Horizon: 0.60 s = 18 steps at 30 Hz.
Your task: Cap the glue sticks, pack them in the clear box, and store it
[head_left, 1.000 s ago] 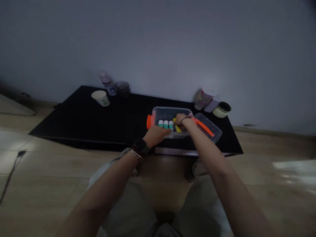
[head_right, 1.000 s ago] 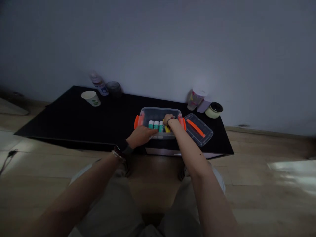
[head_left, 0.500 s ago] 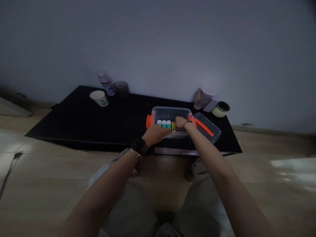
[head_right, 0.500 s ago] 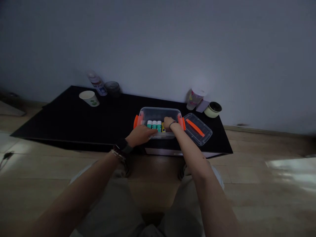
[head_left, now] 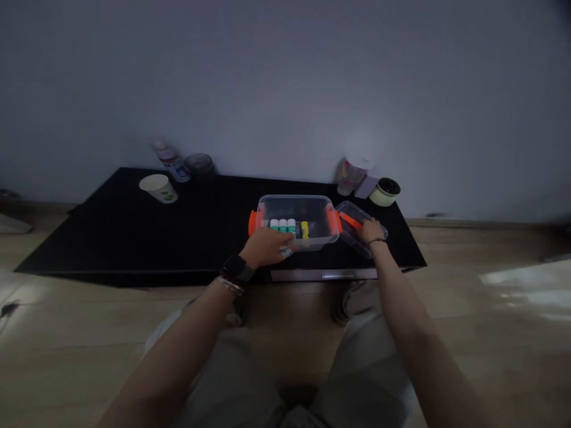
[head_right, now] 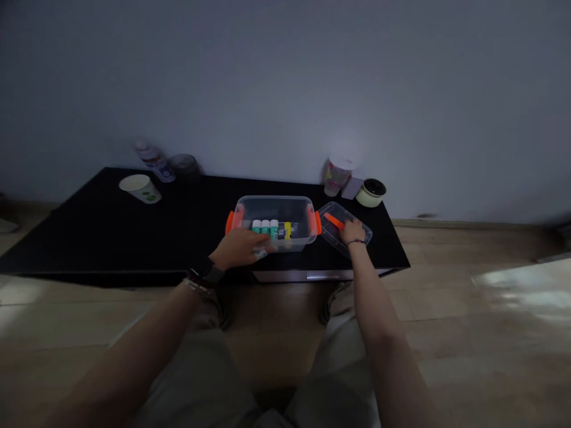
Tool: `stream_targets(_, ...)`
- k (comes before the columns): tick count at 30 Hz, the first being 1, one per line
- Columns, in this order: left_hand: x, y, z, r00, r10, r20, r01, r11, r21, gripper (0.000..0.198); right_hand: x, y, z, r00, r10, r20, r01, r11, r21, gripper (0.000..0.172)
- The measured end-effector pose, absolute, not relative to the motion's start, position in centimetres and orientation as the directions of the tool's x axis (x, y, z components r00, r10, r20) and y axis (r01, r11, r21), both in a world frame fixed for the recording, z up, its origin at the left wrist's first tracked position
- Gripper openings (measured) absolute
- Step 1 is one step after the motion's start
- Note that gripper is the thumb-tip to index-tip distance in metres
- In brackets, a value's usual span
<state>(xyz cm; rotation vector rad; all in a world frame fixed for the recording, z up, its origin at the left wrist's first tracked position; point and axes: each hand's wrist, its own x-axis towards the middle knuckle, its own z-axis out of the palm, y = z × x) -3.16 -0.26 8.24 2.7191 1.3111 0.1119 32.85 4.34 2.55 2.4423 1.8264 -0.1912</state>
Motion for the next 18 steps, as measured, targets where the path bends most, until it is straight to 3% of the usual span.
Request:
stream_targets(3,-3.1,-0.2,8.3,0.617,0.786,0.022,0.779,-0.615,0.126,0.044,33.6,4.2,1.6,0.288,0.937,-0.196,0.958,-0.282,0.057,0.041)
stream_targets(9,-3.2,0.1,7.6,0.574,0.812,0.103,0.798,-0.583,0.152,0.036,34.3,4.3,1.4,0.252,0.954,-0.162,0.967,-0.240,0.089,0.038)
stream_targets(14,-3.7,0.8,7.3,0.571,0.769,0.286,0.702,-0.638,0.315,0.026,35.5,4.1,3.7,0.265,0.959,-0.100,0.964,-0.263,0.034,0.042)
stream_targets(18,-4.5,1.7,7.3,0.357,0.832,0.425,0.733,-0.531,0.425,0.029,37.6,3.3,6.2,0.325,0.945,-0.041,0.942,-0.327,-0.081,0.039)
